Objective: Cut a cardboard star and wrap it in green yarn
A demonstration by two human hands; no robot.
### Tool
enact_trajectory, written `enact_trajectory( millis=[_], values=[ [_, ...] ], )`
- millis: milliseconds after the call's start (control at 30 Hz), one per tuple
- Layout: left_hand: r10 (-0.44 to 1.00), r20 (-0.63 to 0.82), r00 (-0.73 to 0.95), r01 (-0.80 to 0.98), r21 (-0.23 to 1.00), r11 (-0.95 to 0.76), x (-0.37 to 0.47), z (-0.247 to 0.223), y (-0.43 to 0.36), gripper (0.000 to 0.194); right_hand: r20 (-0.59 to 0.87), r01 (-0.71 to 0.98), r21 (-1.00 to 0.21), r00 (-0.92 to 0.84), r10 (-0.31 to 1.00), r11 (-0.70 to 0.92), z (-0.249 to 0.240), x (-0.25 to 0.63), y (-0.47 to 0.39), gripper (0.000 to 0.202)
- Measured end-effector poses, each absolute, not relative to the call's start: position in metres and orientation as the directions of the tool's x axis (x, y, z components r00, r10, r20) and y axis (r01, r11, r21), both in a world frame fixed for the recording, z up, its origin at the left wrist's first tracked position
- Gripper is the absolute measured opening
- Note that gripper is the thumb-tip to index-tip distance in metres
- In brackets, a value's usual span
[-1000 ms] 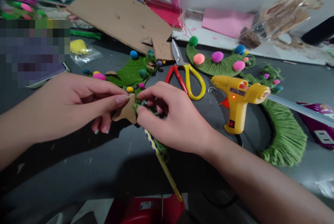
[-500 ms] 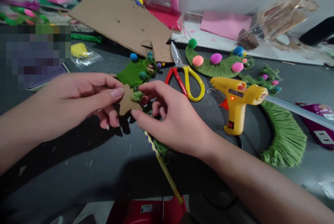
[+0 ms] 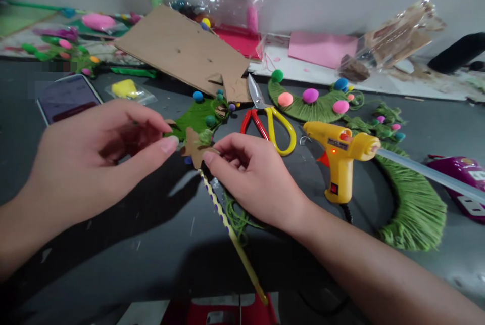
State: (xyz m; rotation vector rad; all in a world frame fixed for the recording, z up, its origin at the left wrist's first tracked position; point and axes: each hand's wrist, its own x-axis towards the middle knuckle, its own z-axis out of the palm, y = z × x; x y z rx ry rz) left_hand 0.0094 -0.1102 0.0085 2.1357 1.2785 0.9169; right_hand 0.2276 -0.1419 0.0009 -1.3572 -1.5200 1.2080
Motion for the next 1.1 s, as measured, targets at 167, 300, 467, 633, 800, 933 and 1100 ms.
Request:
enact_trajectory(
  millis=[167,300,467,633,800,933,1100],
  values=[
    [0.777,0.413,0.475,0.593,0.502,-0.629,0.0117,0.0083,-0.1129,0.010,-0.070,0.289,-0.957,-0.186,0.980,-0.014,0.0015,0.2258,-0.1429,0.014],
    [0.788,0.407,0.462,0.617,0.490,-0.615,0.0142,0.0091,-0.1129,0.009,-0.067,0.294,-0.956,-0.195,0.979,-0.007,0.0016,0.2243,-0.1439,0.010],
    [0.792,0.397,0.464,0.609,0.506,-0.611,0.0137,0.0085,-0.1125,0.005,-0.068,0.300,-0.954,-0.195,0.978,-0.007,0.0011,0.2226,-0.1455,0.011],
    [0.780,0.391,0.489,0.590,0.510,-0.626,0.0119,0.0078,-0.1113,0.007,-0.071,0.323,-0.946,-0.216,0.974,0.003,0.0010,0.2238,-0.1460,0.013],
    [0.768,0.384,0.513,0.586,0.497,-0.640,0.0108,0.0081,-0.1103,0.007,-0.069,0.333,-0.943,-0.242,0.968,0.016,-0.0010,0.2253,-0.1465,0.015],
    [0.756,0.395,0.523,0.580,0.485,-0.654,0.0120,0.0098,-0.1108,0.009,-0.049,0.332,-0.942,-0.265,0.963,0.043,-0.0017,0.2255,-0.1463,0.014],
    [0.799,0.342,0.494,0.606,0.524,-0.599,0.0122,0.0116,-0.1128,0.009,-0.027,0.357,-0.930,-0.290,0.957,0.082,0.0001,0.2262,-0.1465,0.014]
  ],
)
